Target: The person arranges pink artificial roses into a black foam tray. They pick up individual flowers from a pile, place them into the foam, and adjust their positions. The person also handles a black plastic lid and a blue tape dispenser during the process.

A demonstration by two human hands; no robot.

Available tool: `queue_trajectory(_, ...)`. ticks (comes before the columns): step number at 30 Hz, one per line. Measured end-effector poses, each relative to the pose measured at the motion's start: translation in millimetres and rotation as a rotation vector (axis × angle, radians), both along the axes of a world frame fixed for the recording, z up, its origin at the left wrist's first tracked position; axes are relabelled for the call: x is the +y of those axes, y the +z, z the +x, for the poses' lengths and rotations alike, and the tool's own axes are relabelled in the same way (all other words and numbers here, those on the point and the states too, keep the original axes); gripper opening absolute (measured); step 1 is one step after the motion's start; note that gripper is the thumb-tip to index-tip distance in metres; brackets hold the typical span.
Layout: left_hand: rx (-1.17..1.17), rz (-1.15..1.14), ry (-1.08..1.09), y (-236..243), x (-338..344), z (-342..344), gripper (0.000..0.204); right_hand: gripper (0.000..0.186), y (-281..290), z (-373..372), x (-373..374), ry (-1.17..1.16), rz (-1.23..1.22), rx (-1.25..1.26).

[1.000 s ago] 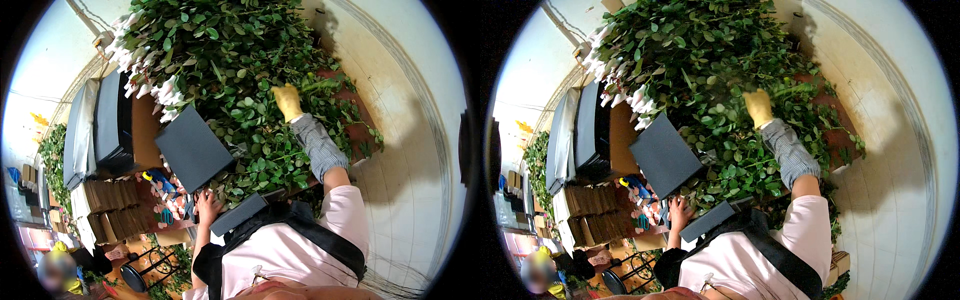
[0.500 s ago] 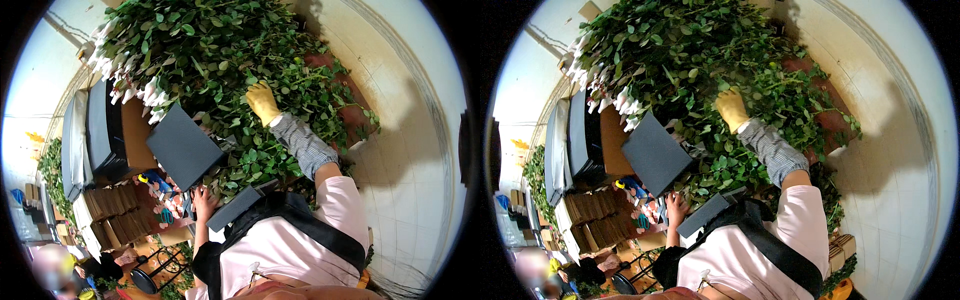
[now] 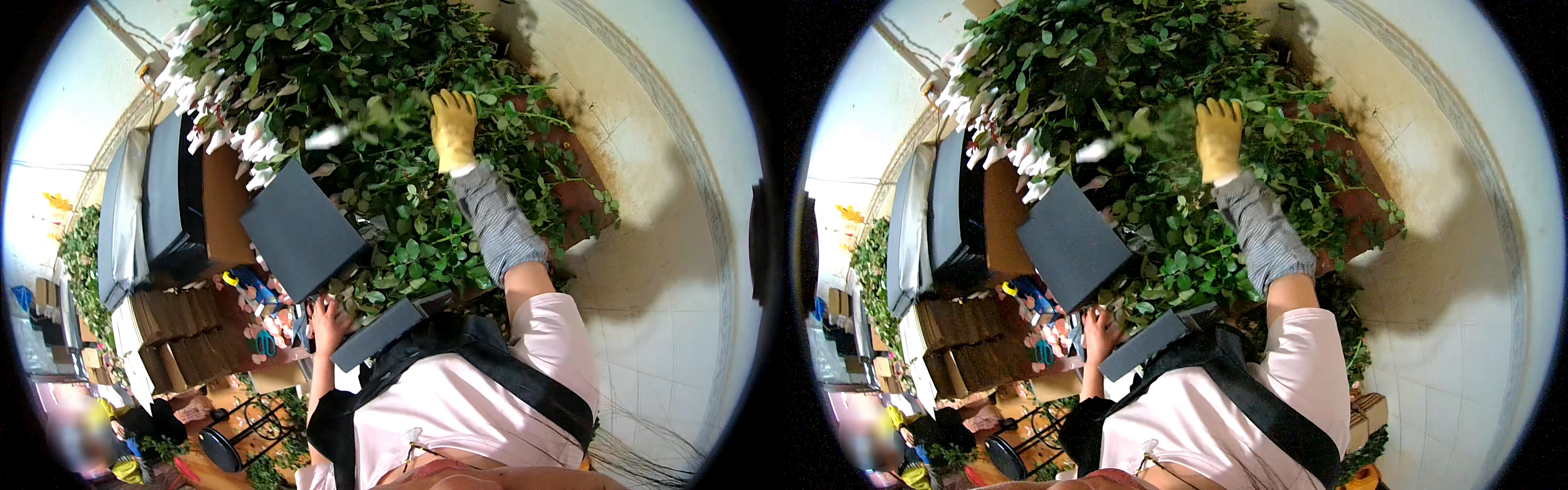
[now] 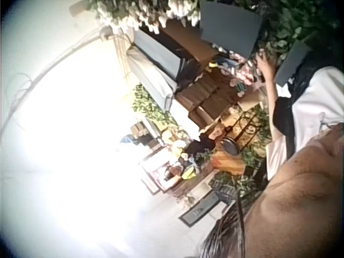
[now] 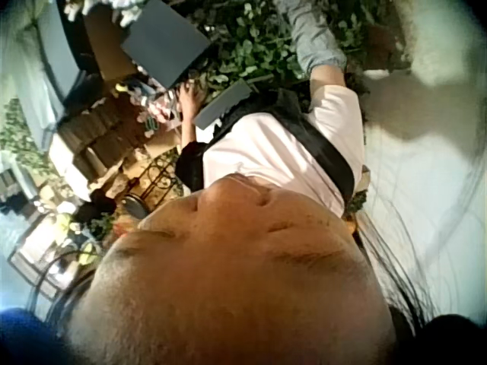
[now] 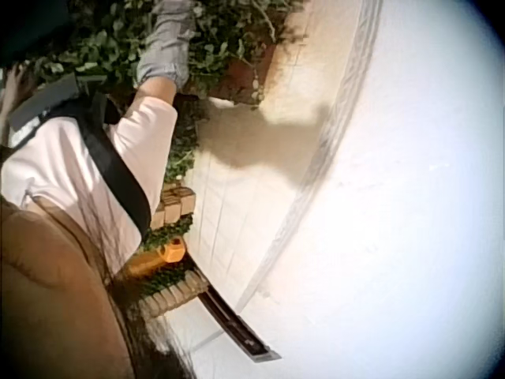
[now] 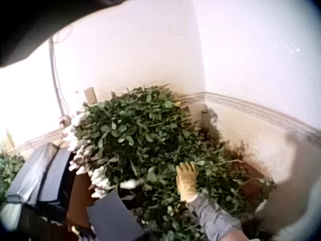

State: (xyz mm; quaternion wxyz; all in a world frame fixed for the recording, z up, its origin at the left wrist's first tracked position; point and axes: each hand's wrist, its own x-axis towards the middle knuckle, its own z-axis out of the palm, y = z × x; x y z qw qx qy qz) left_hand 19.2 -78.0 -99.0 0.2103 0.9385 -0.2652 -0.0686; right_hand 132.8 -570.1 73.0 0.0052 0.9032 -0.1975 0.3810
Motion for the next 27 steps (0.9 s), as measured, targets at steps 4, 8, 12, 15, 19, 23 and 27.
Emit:
queue_trajectory(4, -0.039, -0.061, 0.009, 4.9, -11.0, -0.6, 0.054, 0.028, 13.3, 0.4, -51.3, 0.075, -0.091, -0.031)
queue_trajectory(8, 0.008, -0.008, 0.044, -13.4, -2.0, -3.0, 0.064, 0.045, 51.4, -21.0, -46.1, 0.238, -0.021, 0.075)
queue_trajectory(12, -0.005, -0.033, 0.022, -12.6, 1.1, -2.4, 0.065, 0.048, 58.4, -30.8, -31.3, 0.319, -0.058, 0.031)
queue_trajectory(15, 0.002, -0.069, 0.044, -5.8, -3.6, -5.9, 0.062, 0.053, 52.3, -34.7, -19.3, 0.336, -0.103, 0.070)
queue_trajectory(19, -0.044, -0.123, 0.042, -7.7, -4.2, -4.2, 0.056, 0.046, -11.1, -37.2, -2.3, 0.258, -0.157, 0.143)
queue_trajectory(23, -0.042, -0.129, 0.031, -4.6, -11.4, -2.4, 0.056, 0.086, -126.6, -83.1, -0.5, 0.156, 0.119, 0.944)
queue_trajectory(27, -0.006, -0.099, 0.046, -8.6, -8.1, -2.2, 0.057, 0.077, -132.7, -89.6, -5.6, 0.276, 0.294, 0.851)
